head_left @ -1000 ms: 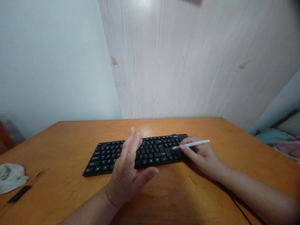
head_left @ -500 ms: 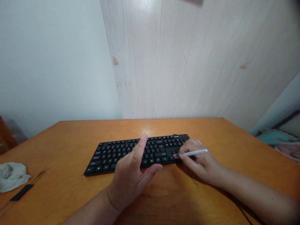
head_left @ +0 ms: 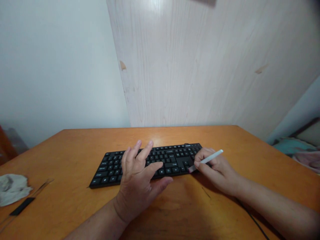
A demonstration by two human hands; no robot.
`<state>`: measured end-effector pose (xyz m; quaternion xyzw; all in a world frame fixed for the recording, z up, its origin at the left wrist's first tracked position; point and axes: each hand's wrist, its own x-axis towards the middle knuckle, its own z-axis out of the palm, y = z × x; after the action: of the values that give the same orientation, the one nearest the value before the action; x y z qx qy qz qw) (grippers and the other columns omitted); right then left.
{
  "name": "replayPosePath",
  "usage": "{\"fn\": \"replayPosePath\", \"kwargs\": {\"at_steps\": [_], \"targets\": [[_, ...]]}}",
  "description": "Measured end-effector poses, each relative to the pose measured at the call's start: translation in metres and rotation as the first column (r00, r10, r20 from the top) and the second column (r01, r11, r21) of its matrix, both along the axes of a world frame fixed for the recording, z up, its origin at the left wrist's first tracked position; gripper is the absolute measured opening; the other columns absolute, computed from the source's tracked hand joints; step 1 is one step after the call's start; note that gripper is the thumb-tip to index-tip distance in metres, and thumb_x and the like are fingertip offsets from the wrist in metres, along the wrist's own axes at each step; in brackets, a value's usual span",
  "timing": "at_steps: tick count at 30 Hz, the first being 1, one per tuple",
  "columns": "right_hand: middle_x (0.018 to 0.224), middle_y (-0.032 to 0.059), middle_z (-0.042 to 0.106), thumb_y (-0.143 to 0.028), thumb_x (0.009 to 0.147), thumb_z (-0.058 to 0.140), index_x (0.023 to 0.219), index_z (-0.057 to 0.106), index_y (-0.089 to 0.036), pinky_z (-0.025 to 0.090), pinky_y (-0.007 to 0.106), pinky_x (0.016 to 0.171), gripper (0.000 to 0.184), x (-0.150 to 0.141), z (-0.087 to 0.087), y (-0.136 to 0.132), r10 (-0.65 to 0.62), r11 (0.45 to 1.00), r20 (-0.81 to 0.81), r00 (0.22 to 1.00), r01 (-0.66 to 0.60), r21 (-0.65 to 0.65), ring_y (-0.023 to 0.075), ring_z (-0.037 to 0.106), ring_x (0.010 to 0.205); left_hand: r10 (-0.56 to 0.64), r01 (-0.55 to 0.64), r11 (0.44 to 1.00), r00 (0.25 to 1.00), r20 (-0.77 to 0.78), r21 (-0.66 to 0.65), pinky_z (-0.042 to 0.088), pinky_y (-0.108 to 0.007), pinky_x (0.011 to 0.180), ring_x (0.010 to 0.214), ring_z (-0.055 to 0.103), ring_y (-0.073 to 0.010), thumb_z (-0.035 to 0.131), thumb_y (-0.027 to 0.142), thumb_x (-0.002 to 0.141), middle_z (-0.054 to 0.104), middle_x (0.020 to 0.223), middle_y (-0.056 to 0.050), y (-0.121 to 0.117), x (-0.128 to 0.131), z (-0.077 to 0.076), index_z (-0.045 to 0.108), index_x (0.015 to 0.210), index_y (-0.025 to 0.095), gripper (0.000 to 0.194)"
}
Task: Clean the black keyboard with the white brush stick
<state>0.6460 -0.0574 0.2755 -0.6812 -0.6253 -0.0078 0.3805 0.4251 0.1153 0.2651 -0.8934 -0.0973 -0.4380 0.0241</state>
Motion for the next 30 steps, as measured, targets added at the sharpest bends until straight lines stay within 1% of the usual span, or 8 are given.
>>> {"fn": "replayPosePath", "kwargs": {"at_steps": [2,4,8,12,15,20,26,30], "targets": [[0.076,0.0029,0.065,-0.021,0.092,0.052,0.075,0.061,-0.021,0.04,0.034,0.071,0.019,0.003,-0.001,0.0,-0.034,0.999,-0.028,0.999,0.034,-0.016,0.0186,0.058,0.075,-0.029,0.029,1.0,0.999,-0.027,0.001,0.022,-0.069,0.112,0.144,0.029,-0.0427,0.074,0.046,0.079,0.038,0.154,-0.012,0.0,0.0,-0.002,0.068,0.103,0.026,0.032],[0.075,0.003,0.066,-0.019,0.091,0.052,0.074,0.061,-0.021,0.04,0.034,0.071,0.019,0.006,-0.003,0.0,-0.071,0.997,-0.025,0.997,0.07,-0.024,0.0191,0.058,0.075,-0.059,0.058,0.998,0.997,-0.041,-0.022,0.024,-0.067,0.114,0.142,0.034,-0.0392,0.072,0.043,0.083,0.033,0.157,-0.014,0.0,0.0,-0.004,0.06,0.125,0.026,0.047],[0.073,0.003,0.065,-0.017,0.089,0.05,0.072,0.061,-0.021,0.039,0.035,0.072,0.02,0.009,-0.005,-0.001,-0.128,0.992,0.005,0.992,0.128,0.001,0.019,0.058,0.072,-0.095,0.092,0.983,0.995,-0.008,-0.158,0.047,-0.053,0.106,0.138,0.044,-0.0328,0.068,0.036,0.087,0.02,0.162,-0.018,-0.001,0.001,-0.009,0.02,0.155,0.027,0.083],[0.071,0.0025,0.062,-0.017,0.088,0.052,0.074,0.059,-0.021,0.038,0.035,0.07,0.017,0.007,-0.003,0.0,-0.12,0.993,0.067,0.99,0.12,0.003,0.0189,0.055,0.071,-0.14,0.137,0.96,0.99,0.003,-0.243,0.061,-0.038,0.084,0.103,0.07,-0.0206,0.061,0.029,0.092,0.016,0.163,-0.018,-0.002,0.001,-0.011,0.006,0.156,0.034,0.085],[0.073,0.0025,0.063,-0.018,0.088,0.052,0.075,0.058,-0.021,0.038,0.034,0.07,0.015,0.003,-0.003,0.001,-0.071,0.997,0.037,0.997,0.071,0.001,0.0187,0.056,0.073,-0.129,0.123,0.971,0.991,-0.017,-0.207,0.061,-0.037,0.083,0.083,0.073,-0.0153,0.059,0.025,0.093,0.027,0.16,-0.019,-0.003,0.002,-0.01,0.008,0.156,0.032,0.081],[0.076,0.0027,0.066,-0.018,0.089,0.051,0.076,0.057,-0.021,0.04,0.033,0.071,0.015,0.007,-0.004,0.002,-0.049,0.999,-0.075,0.996,0.047,-0.022,0.0185,0.058,0.075,-0.133,0.124,0.984,0.989,-0.062,-0.125,0.055,-0.042,0.096,0.121,0.061,-0.0261,0.057,0.023,0.093,0.056,0.14,-0.016,-0.001,0.002,-0.011,0.017,0.155,0.021,0.074],[0.083,0.0038,0.069,-0.03,0.094,0.051,0.084,0.061,-0.022,0.042,0.033,0.069,0.016,0.026,-0.009,0.002,-0.255,0.963,-0.281,0.925,0.268,0.006,0.0203,0.06,0.079,-0.115,0.102,0.989,0.987,-0.114,-0.107,0.056,-0.037,0.076,0.085,0.07,-0.0215,0.053,0.025,0.095,0.072,0.106,-0.008,0.002,0.001,-0.014,0.029,0.149,0.018,0.059],[0.089,0.0056,0.07,-0.044,0.094,0.053,0.09,0.065,-0.021,0.044,0.032,0.068,0.026,0.035,-0.011,0.009,-0.234,0.961,-0.489,0.84,0.278,0.018,0.0207,0.061,0.08,-0.158,0.151,0.987,0.972,-0.172,-0.049,0.047,-0.034,0.067,0.07,0.063,-0.0188,0.049,0.02,0.097,0.069,0.085,-0.002,0.004,-0.001,-0.014,0.051,0.129,0.021,0.032]]}}
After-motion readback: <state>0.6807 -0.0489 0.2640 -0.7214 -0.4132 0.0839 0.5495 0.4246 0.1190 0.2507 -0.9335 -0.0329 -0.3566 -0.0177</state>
